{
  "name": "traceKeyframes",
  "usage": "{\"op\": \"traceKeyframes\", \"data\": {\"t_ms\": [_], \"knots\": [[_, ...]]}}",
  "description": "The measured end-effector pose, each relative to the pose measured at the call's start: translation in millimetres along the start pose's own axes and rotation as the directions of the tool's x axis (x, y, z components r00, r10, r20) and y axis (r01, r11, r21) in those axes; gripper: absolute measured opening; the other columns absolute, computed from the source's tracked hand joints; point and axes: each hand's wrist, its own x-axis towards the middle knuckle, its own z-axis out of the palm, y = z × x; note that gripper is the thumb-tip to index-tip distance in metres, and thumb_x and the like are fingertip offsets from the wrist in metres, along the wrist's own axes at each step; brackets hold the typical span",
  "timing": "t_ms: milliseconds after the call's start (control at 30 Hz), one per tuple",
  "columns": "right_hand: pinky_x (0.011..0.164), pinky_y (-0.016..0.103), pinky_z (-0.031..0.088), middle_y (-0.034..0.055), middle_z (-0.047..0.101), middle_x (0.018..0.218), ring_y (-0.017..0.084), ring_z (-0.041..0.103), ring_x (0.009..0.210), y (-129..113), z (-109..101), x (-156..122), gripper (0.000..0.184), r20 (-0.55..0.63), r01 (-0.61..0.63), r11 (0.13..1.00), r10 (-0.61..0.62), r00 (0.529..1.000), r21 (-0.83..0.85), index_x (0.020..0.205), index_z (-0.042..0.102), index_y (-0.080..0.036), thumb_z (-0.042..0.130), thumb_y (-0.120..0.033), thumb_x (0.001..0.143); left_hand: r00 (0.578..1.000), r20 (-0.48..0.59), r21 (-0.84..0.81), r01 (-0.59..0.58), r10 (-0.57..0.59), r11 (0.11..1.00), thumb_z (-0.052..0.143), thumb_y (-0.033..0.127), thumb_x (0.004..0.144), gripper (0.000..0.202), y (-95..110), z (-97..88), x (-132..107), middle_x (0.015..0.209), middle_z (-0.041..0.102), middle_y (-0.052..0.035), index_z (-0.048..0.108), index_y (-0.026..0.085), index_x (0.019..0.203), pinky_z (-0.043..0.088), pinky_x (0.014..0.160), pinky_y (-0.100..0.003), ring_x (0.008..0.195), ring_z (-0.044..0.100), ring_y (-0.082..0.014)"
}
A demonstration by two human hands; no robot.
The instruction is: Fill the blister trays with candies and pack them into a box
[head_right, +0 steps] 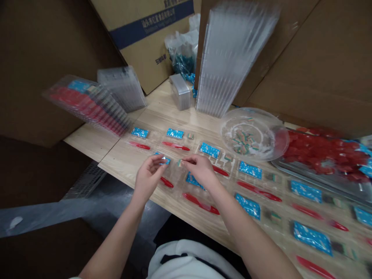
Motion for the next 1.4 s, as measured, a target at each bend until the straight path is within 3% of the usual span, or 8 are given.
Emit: {"op": "traceKeyframes", "data": {"t_ms": [100,200,400,567,1067,1133,1267,1400], "knots": [[0.052,0.027,0.041,-0.0002,0.066,0.061,0.015,0.056,0.054,6,13,5,0.010,-0.042,0.039,0.991,-0.045,0.998,-0.131,0.067,0.070,-0.022,0.062,-0.027,0.070,0.979,-0.092,0.268,-0.152,0.183,0.951,0.066,0.014,0.071,0.024,-5,-25.6,9,0.094,0.067,-0.0052,0.068,0.022,0.094,0.047,0.082,-0.028,0.088,0.062,-0.0180],[0.063,0.032,0.042,0.0033,0.067,0.069,0.019,0.058,0.066,4,25,-3,0.012,-0.057,0.123,0.947,-0.146,0.988,-0.298,0.069,0.071,-0.023,0.061,-0.023,0.075,0.973,-0.074,0.374,-0.177,0.219,0.911,0.062,0.011,0.072,0.023,-10,-36.7,10,0.094,0.068,-0.0043,0.069,0.024,0.090,0.045,0.085,-0.030,0.089,0.062,-0.0198],[0.077,0.038,0.041,0.0087,0.061,0.078,0.024,0.052,0.080,0,34,-17,0.021,-0.034,0.241,0.619,-0.398,0.917,-0.747,0.074,0.069,-0.020,0.052,-0.022,0.086,0.965,-0.017,0.488,-0.221,0.262,0.844,0.056,0.009,0.075,0.029,-14,-33.2,7,0.097,0.069,-0.0038,0.069,0.026,0.095,0.042,0.091,-0.035,0.094,0.060,-0.0225],[0.077,0.037,0.041,0.0100,0.061,0.084,0.025,0.051,0.084,3,34,-11,0.012,-0.035,0.209,0.575,-0.384,0.923,-0.791,0.085,0.065,-0.017,0.054,-0.021,0.086,0.952,0.052,0.578,-0.275,0.302,0.768,0.050,0.009,0.079,0.030,-15,-36.3,9,0.099,0.069,-0.0038,0.067,0.026,0.097,0.044,0.088,-0.034,0.093,0.062,-0.0220],[0.072,0.034,0.039,0.0092,0.060,0.079,0.024,0.048,0.082,2,28,-7,0.017,0.101,0.312,0.382,-0.481,0.871,-0.870,0.072,0.066,-0.016,0.055,-0.019,0.086,0.906,0.182,0.722,-0.386,0.382,0.574,0.052,0.008,0.082,0.023,-16,-39.2,8,0.097,0.068,-0.0037,0.062,0.021,0.098,0.048,0.084,-0.034,0.091,0.062,-0.0200],[0.074,0.035,0.040,0.0092,0.061,0.080,0.024,0.049,0.082,-1,26,-7,0.013,0.090,0.315,0.389,-0.497,0.863,-0.866,0.076,0.065,-0.015,0.055,-0.017,0.085,0.874,0.253,0.738,-0.452,0.415,0.501,0.052,0.009,0.083,0.021,-14,-35.1,9,0.100,0.067,-0.0053,0.062,0.020,0.098,0.046,0.087,-0.034,0.096,0.060,-0.0205],[0.077,0.035,0.042,0.0077,0.060,0.081,0.023,0.050,0.083,-4,16,-19,0.012,0.035,0.312,0.457,-0.520,0.854,-0.833,0.082,0.063,-0.016,0.052,-0.017,0.087,0.738,0.552,0.706,-0.661,0.388,0.254,0.053,0.011,0.085,0.018,-10,-17.1,16,0.099,0.066,-0.0054,0.065,0.019,0.096,0.046,0.085,-0.033,0.094,0.059,-0.0200],[0.082,0.037,0.043,0.0066,0.059,0.081,0.023,0.050,0.086,3,7,-39,0.010,0.008,0.318,0.525,-0.510,0.860,-0.790,0.083,0.064,-0.017,0.055,-0.015,0.085,0.657,0.697,0.636,-0.751,0.288,0.177,0.060,0.014,0.082,0.009,-2,3.5,30,0.082,0.066,-0.0033,0.066,0.020,0.082,0.047,0.075,-0.030,0.083,0.059,-0.0192]]}}
